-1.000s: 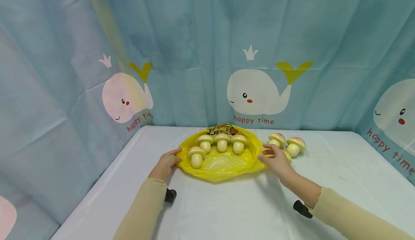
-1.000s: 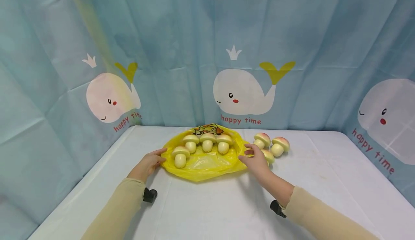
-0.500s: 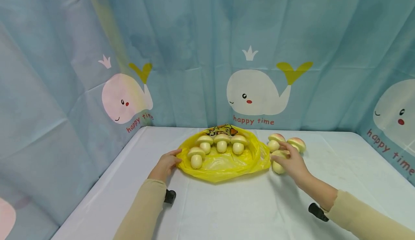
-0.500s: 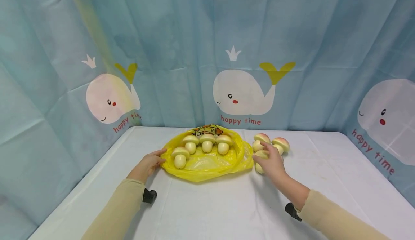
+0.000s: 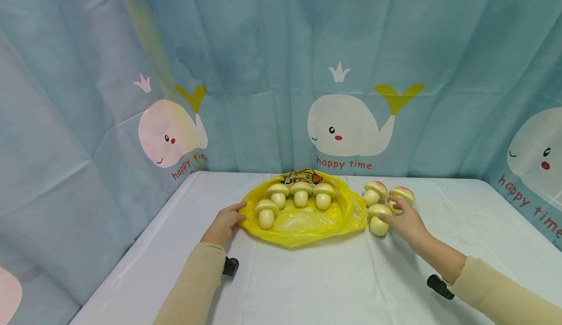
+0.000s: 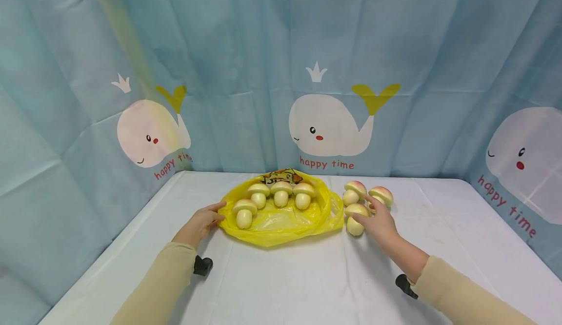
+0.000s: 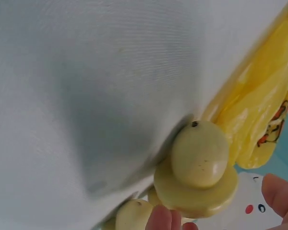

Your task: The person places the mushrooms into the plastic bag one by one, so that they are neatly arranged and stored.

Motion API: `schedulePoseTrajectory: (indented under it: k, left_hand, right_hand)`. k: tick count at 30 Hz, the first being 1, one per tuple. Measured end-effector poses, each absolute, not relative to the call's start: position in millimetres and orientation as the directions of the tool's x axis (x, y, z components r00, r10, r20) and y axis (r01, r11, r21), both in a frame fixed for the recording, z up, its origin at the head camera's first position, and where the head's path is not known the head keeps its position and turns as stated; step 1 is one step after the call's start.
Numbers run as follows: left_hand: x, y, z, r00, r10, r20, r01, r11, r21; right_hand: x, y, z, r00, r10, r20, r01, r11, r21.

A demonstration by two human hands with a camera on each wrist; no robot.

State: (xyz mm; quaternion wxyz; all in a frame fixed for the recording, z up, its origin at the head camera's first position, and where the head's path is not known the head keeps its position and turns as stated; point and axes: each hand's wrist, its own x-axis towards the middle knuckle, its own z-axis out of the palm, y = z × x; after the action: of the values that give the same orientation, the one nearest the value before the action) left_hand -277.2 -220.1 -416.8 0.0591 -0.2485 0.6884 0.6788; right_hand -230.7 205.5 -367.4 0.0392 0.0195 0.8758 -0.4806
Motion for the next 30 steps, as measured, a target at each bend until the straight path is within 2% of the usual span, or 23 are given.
schedulePoseTrajectory:
  k: [13, 30]
  left_hand:
    - [-272.7, -217.9, -412.4, -0.874, -0.269, -0.403, -0.411, -0.03, 0.911]
    - [-274.1, -218.3, -414.1, -0.875, -0.271, -0.401, -0.407, -0.04, 0.913]
  right_hand:
    - [-242.8, 208.8, -383.1, -0.978, -0.013, -0.207, 0.174, 0.491, -0.854]
    - [-252.2, 207.3, -388.2, -0.966, 0.035, -0.256, 0.238, 0.505, -0.83]
